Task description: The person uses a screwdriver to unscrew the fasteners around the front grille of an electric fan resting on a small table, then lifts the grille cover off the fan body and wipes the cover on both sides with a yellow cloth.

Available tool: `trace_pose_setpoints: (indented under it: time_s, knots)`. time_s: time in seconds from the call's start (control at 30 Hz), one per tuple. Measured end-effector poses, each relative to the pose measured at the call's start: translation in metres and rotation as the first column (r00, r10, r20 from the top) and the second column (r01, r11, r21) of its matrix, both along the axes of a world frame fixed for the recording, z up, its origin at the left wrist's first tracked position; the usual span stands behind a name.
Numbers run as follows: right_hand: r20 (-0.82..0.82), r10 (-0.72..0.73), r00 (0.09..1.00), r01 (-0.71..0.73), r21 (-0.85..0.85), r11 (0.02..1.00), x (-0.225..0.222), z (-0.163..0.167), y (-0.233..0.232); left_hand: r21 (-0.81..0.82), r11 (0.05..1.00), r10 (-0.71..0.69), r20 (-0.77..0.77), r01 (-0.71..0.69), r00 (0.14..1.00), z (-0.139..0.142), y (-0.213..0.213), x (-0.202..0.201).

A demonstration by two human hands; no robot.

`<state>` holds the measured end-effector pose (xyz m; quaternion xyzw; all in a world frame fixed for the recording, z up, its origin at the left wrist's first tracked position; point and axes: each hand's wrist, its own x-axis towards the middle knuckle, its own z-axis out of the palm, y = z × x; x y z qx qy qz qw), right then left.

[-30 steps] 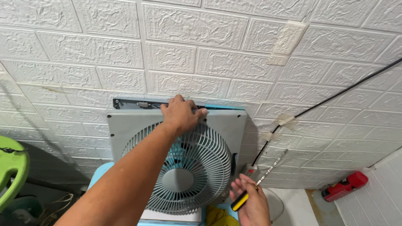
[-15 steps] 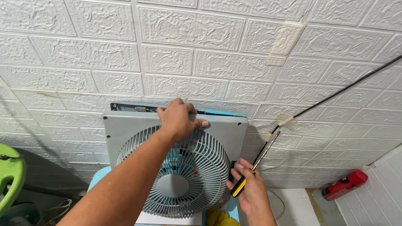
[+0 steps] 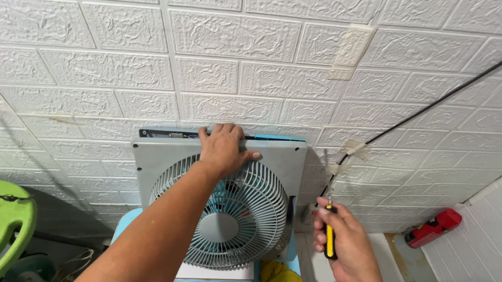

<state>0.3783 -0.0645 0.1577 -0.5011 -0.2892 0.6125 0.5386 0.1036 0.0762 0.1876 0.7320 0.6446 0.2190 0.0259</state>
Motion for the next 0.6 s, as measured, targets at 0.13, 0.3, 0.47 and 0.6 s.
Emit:
trace_pose_setpoints:
  time_s: [0.13, 0.3, 0.47, 0.6]
  knots:
    - [-0.054, -0.044, 0.998, 0.043, -0.012, 0.999, 0.004, 0.001, 0.0, -0.078, 0.996, -0.032, -0.005, 0.032, 0.999, 0.01, 0.003, 0.002]
    - [-0.107, -0.099, 0.989, 0.093, -0.065, 0.994, 0.012, -0.032, -0.004, -0.184, 0.983, -0.046, -0.141, 0.02, 0.989, 0.027, 0.013, 0.011]
    - [-0.166, -0.221, 0.961, 0.196, -0.151, 0.969, 0.025, -0.099, -0.006, -0.273, 0.961, -0.085, -0.169, 0.036, 0.982, 0.031, 0.01, 0.017]
    - [-0.189, -0.279, 0.941, 0.221, -0.281, 0.934, 0.031, -0.162, -0.009, -0.318, 0.938, -0.179, -0.1, 0.139, 0.979, 0.035, 0.005, 0.013]
